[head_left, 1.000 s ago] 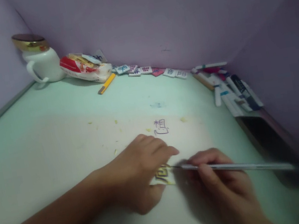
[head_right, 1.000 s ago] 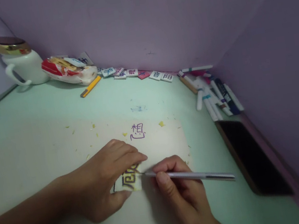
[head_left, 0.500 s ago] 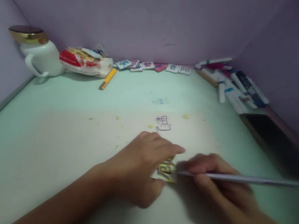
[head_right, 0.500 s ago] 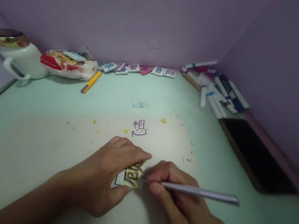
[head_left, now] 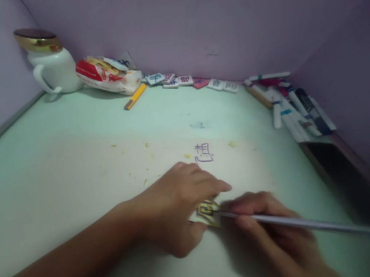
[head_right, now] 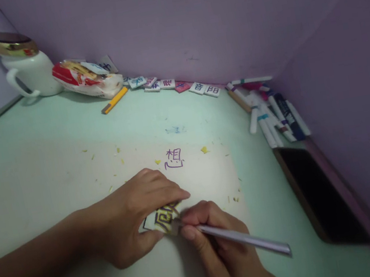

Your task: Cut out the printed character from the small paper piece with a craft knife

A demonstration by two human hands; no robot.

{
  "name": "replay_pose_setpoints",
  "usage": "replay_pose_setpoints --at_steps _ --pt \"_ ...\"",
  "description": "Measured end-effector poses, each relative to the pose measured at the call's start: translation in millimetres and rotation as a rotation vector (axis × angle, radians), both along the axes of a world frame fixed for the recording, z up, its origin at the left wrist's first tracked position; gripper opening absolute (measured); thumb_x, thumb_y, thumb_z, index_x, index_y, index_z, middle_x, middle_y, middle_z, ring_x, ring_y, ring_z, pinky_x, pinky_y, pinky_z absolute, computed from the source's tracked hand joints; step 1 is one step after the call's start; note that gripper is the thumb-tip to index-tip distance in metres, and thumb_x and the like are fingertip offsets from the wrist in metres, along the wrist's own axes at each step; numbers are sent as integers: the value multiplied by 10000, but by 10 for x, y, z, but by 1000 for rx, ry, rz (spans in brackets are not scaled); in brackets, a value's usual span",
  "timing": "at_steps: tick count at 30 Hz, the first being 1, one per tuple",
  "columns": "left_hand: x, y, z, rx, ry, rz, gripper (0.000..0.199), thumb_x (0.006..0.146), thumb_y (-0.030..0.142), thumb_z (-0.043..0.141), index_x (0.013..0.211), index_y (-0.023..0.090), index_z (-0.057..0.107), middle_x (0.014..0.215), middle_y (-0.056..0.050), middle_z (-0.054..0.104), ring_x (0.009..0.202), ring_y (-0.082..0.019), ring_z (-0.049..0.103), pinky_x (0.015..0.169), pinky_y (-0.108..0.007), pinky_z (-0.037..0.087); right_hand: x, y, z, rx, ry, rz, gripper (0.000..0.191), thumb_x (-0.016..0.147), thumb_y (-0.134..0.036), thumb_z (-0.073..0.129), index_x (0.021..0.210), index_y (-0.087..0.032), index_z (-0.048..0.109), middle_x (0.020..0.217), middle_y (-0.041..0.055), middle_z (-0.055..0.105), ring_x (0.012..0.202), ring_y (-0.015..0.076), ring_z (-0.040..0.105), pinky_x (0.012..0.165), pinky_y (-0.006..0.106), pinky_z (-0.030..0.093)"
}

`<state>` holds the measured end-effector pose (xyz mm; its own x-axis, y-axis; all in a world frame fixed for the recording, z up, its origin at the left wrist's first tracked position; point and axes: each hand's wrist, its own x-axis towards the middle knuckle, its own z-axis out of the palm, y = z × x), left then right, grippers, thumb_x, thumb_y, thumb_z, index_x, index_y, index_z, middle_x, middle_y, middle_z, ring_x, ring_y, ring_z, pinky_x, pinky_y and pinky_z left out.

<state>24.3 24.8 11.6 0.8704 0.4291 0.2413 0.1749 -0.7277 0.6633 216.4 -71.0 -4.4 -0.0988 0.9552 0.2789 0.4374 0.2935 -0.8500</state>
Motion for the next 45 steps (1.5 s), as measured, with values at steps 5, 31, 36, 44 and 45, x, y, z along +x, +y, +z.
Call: replay_pose_setpoints --at_steps 5,31,36,44,45 --pt "-5 -4 -5 -1 -11 2 545 669 98 585 1208 155 524 1138 -101 661 1053 -261 569 995 -434 382 -2 5 21 22 -10 3 102 940 -182 516 925 -260 580 788 1 658 672 127 622 560 202 484" --pt "-2 -2 -17 12 -34 -2 553 657 63 627 1199 128 542 1118 -99 665 1016 -243 575 982 -397 378 -30 -3 49 16 -39 14 103 950 -206 490 865 -254 520 719 -37 606 608 97 549 539 185 417" --pt "-2 2 -9 1 -24 -3 538 661 63 628 1190 122 550 1116 -102 665 1019 -246 579 984 -406 377 -48 -1 20 -28 66 -4 118 948 -204 505 851 -256 547 702 -45 593 585 92 516 528 188 394" --pt "-1 13 -11 -5 -29 -22 543 661 62 602 1200 115 548 1139 -94 665 1041 -238 574 1004 -409 363 -94 -68 -9 -125 238 -161 141 954 -330 542 837 -269 594 743 -26 624 643 111 539 541 215 385" --pt "-3 11 -9 -7 -26 -19 543 660 62 607 1197 117 551 1138 -92 665 1042 -238 573 1003 -408 363 -89 -64 -5 -103 210 -143 129 957 -314 537 850 -270 596 751 -26 630 647 109 547 541 211 391"
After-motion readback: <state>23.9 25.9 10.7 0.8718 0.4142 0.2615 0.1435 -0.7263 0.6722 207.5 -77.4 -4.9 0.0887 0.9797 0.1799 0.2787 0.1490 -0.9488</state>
